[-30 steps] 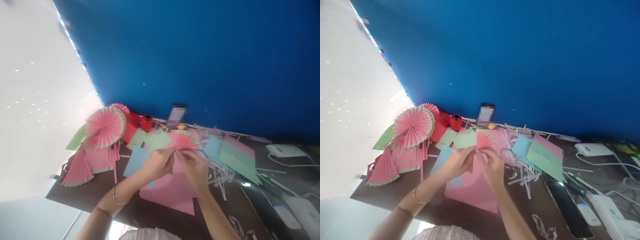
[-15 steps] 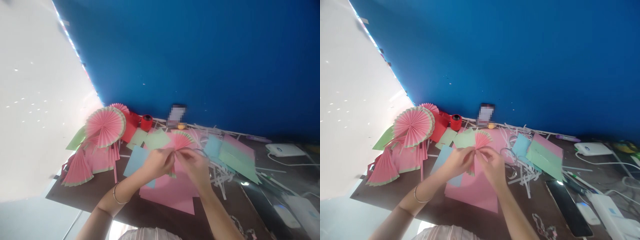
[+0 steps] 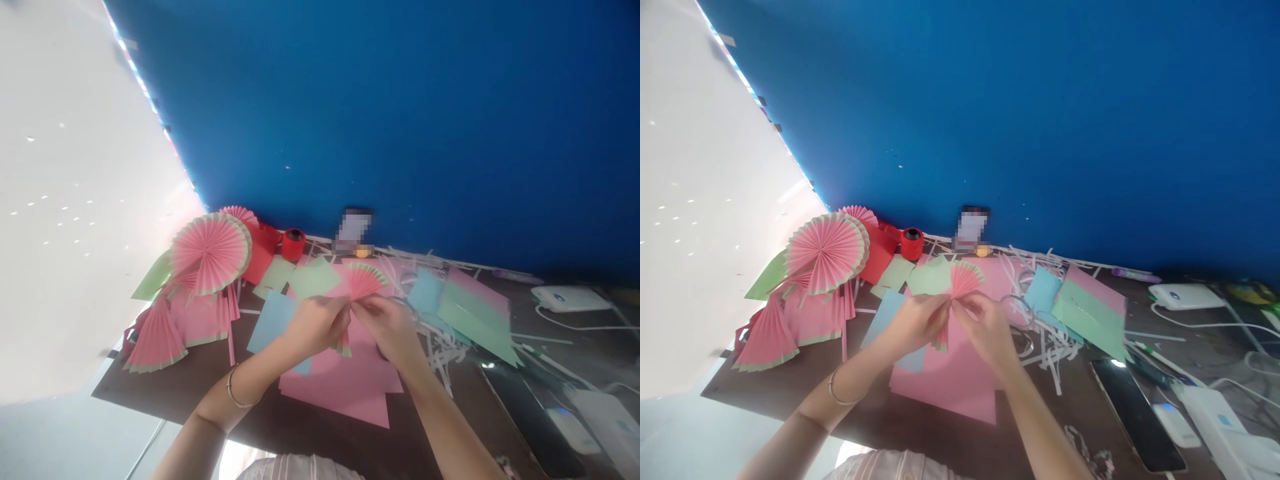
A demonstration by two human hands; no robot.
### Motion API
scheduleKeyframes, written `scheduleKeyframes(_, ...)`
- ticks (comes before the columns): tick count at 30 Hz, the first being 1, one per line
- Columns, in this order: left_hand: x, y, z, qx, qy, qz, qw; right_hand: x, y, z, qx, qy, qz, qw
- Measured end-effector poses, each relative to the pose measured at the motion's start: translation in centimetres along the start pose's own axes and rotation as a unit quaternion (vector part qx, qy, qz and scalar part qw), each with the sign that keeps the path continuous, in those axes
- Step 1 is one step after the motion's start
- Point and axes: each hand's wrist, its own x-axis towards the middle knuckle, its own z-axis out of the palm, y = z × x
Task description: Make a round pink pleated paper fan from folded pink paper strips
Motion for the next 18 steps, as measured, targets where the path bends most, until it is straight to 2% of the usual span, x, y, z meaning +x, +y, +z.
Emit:
scheduleKeyframes(3,0.0,-0.2,0.3,0.04,0.008,0.021,0.999,0.0,-0.5,-0.2,-0.009,-0.023,0.006,1.0)
scheduleKeyframes(8,-0.1,-0.5,1.3,0.151,0.044,0.089,0.984,0.0,-1.3,-0.2,-0.039,-0.024,0.007,0.999)
scheduleKeyframes(10,-0.1,-0.5,1.4,0.164,0.05,0.099,0.98,0.1,-1.3,-0.3,-0.048,-0.031,0.008,0.998)
scheduleKeyframes(12,-0.1,-0.5,1.3,0.133,0.039,0.076,0.987,0.1,-1.1,-0.4,-0.052,-0.042,0.006,0.998)
scheduleKeyframes(15,0.0,-0.3,0.9,0.022,0.004,0.006,1.0,0.1,-0.5,-0.6,-0.067,-0.055,-0.007,0.996)
scheduleKeyframes(18,0.1,-0.1,0.6,-0.067,-0.009,-0.041,0.997,-0.1,0.1,-0.6,-0.122,-0.042,-0.026,0.991)
